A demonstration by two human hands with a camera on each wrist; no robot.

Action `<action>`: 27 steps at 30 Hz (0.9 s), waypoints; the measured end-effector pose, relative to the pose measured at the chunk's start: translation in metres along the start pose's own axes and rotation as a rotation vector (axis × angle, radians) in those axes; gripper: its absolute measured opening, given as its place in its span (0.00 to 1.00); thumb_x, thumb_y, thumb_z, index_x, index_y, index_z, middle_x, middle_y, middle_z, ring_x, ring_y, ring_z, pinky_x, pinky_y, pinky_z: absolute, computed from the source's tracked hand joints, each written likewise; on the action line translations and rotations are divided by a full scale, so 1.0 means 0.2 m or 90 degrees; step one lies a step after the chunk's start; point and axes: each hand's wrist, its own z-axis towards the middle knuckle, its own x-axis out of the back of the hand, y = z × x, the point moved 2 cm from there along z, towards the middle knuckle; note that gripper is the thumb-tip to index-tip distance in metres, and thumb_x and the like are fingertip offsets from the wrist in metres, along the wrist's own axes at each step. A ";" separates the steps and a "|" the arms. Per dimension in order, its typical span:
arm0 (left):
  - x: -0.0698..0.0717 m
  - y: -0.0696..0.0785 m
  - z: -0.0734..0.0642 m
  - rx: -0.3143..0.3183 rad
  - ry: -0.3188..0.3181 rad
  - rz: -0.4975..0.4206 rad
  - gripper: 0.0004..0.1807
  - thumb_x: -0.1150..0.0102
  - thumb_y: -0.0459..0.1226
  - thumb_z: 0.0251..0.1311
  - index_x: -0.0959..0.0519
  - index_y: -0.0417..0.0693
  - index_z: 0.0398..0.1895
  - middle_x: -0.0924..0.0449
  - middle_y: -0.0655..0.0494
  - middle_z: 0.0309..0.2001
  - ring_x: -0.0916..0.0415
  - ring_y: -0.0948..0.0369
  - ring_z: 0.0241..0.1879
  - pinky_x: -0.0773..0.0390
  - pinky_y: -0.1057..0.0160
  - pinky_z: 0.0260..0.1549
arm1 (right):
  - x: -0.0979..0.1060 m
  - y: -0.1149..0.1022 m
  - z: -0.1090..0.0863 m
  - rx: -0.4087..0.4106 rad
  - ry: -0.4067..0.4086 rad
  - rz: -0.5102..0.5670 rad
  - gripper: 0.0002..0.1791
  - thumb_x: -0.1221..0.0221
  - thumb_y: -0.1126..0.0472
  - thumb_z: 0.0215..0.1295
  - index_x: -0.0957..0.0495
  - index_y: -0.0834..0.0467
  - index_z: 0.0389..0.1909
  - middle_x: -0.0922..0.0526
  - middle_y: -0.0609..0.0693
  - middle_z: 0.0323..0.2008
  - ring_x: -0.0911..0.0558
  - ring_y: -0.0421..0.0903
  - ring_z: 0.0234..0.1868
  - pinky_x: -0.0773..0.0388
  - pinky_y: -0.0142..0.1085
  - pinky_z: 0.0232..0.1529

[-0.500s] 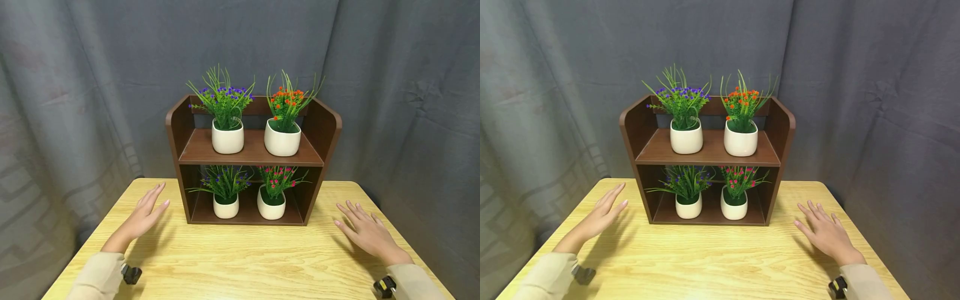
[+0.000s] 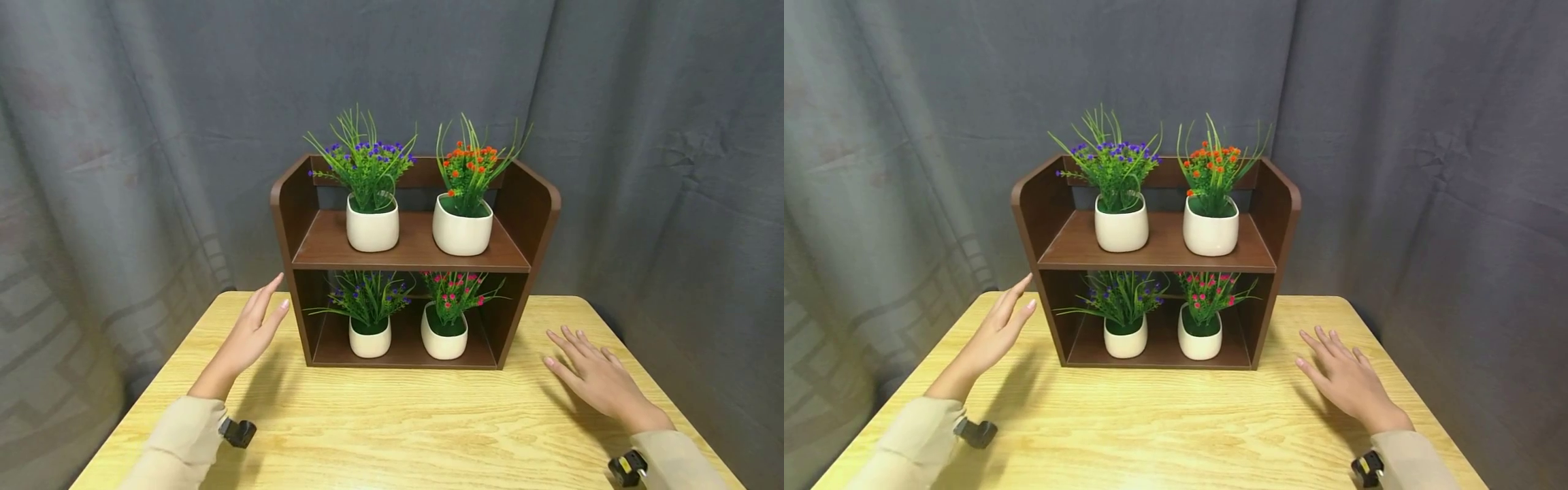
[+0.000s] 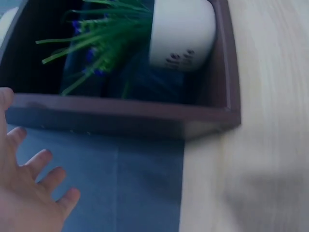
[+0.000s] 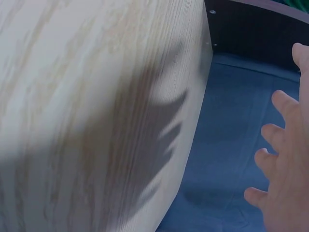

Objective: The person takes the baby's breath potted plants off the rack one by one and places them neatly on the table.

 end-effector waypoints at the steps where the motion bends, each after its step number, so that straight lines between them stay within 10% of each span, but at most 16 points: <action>1: 0.00 0.01 0.01 -0.003 0.008 -0.002 0.34 0.58 0.51 0.78 0.53 0.60 0.81 0.50 0.41 0.76 0.53 0.39 0.74 0.48 0.29 0.63 | 0.00 0.00 0.00 0.000 0.000 0.000 0.36 0.53 0.39 0.77 0.45 0.52 0.78 0.48 0.64 0.76 0.46 0.70 0.73 0.53 0.74 0.61; 12: -0.02 0.12 0.11 -0.027 0.129 -0.060 0.31 0.56 0.47 0.78 0.43 0.43 0.77 0.39 0.38 0.67 0.37 0.44 0.64 0.33 0.44 0.56 | 0.00 -0.02 0.01 0.007 0.009 0.006 0.36 0.53 0.41 0.77 0.46 0.50 0.79 0.48 0.63 0.77 0.46 0.70 0.73 0.54 0.74 0.61; 27: -0.01 0.22 0.21 0.034 0.253 -0.177 0.27 0.43 0.46 0.72 0.32 0.46 0.68 0.32 0.52 0.47 0.33 0.61 0.43 0.32 0.66 0.39 | 0.03 -0.10 0.03 0.029 0.037 0.020 0.35 0.51 0.41 0.76 0.43 0.51 0.78 0.45 0.62 0.76 0.44 0.69 0.73 0.51 0.72 0.62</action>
